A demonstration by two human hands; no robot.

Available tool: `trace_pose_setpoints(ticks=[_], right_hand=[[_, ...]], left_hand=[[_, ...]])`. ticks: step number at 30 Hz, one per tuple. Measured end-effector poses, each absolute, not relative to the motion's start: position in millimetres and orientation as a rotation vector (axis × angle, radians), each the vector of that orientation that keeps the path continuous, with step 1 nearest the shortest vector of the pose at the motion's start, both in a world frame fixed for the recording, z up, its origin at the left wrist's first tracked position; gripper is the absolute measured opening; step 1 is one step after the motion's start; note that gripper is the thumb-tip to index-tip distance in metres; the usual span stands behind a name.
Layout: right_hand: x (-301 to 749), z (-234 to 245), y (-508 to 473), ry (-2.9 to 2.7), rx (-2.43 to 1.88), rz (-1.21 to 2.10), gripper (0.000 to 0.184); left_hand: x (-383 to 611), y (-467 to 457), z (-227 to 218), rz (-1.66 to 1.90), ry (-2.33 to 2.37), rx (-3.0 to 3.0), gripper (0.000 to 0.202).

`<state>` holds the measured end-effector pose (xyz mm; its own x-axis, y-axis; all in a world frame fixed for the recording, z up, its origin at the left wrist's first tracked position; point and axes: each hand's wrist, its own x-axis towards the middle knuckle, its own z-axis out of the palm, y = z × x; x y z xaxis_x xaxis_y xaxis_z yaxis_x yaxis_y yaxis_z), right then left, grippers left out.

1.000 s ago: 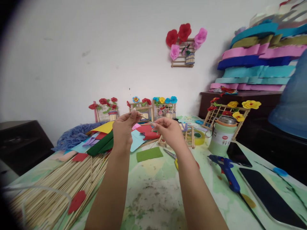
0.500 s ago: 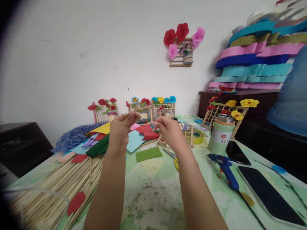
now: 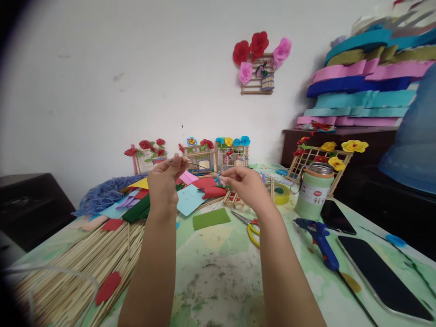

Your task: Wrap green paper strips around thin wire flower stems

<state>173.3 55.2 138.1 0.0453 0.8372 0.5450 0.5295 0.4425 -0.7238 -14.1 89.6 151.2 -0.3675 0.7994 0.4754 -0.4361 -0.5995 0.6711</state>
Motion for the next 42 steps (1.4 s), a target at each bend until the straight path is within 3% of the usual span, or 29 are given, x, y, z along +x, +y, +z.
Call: trace_pose_setpoints(ticks=[15, 22, 32, 42], right_hand=[[182.7, 139.3, 53.0, -1.758, -1.294, 0.416, 0.033], [182.1, 137.5, 54.3, -1.73, -1.319, 0.501, 0.024], [183.5, 137.9, 54.4, -1.695, -1.177, 0.573, 0.033], [182.5, 134.4, 60.0, -1.656, -1.154, 0.553, 0.028]], left_hand=[[-19.0, 92.1, 150.4, 2.077, 0.583, 0.988, 0.032], [-19.3, 92.7, 149.8, 2.089, 0.565, 0.981, 0.03], [-20.2, 93.4, 151.1, 2.096, 0.585, 0.97, 0.032], [-20.4, 95.1, 150.3, 2.098, 0.605, 0.98, 0.032]])
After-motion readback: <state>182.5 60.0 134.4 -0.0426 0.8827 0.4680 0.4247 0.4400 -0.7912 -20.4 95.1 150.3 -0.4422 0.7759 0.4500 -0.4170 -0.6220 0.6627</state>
